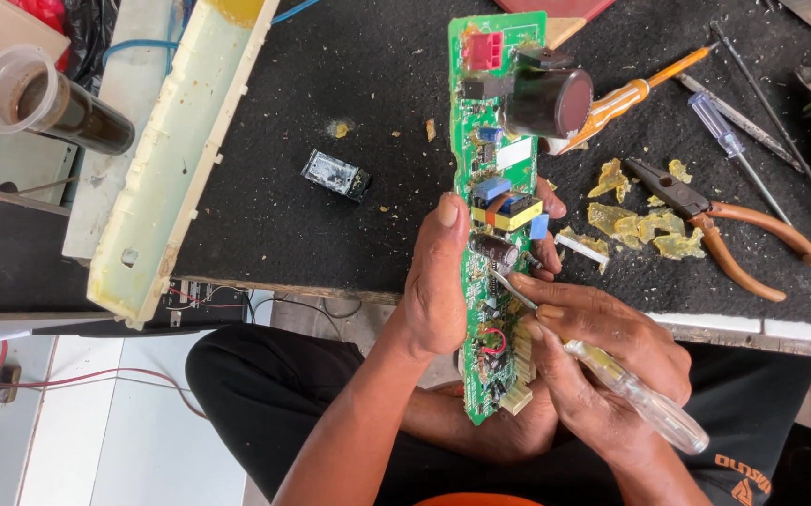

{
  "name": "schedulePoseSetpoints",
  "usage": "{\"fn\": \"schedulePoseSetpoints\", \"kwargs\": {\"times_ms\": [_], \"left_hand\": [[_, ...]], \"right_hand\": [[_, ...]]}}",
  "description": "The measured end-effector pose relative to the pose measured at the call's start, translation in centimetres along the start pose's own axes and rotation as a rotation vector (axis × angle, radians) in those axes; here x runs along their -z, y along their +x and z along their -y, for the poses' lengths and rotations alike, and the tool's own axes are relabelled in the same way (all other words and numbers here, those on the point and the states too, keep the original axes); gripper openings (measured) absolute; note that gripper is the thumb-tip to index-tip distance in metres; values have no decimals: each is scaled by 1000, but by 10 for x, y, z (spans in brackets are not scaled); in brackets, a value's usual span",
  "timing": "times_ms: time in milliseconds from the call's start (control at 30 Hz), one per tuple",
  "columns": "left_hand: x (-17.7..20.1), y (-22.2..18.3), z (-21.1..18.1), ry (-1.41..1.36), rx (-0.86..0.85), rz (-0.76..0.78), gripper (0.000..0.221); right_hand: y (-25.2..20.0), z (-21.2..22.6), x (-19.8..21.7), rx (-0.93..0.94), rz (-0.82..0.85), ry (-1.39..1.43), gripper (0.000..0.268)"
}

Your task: A person is repairing a circuit board by scraping off old adhesive residue using a screwdriver at a low workbench.

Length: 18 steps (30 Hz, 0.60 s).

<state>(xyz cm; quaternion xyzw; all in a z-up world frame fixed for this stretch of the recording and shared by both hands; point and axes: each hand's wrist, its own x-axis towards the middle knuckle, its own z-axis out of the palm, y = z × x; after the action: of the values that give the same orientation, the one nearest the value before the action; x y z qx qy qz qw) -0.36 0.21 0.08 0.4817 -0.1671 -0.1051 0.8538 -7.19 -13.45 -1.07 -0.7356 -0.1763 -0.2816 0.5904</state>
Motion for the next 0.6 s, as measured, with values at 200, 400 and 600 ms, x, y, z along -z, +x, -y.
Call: {"fn": "schedulePoseSetpoints", "kwargs": {"times_ms": [200, 400, 600], "left_hand": [[0, 0, 4, -70, 17, -13, 63], [1, -1, 5, -34, -12, -3, 61], [0, -1, 2, -56, 17, -2, 64]], "right_hand": [[-9, -7, -5, -3, -77, -10, 11], [4, 1, -5, 44, -16, -37, 9], [9, 6, 2, 28, 53, 0, 5]]}}
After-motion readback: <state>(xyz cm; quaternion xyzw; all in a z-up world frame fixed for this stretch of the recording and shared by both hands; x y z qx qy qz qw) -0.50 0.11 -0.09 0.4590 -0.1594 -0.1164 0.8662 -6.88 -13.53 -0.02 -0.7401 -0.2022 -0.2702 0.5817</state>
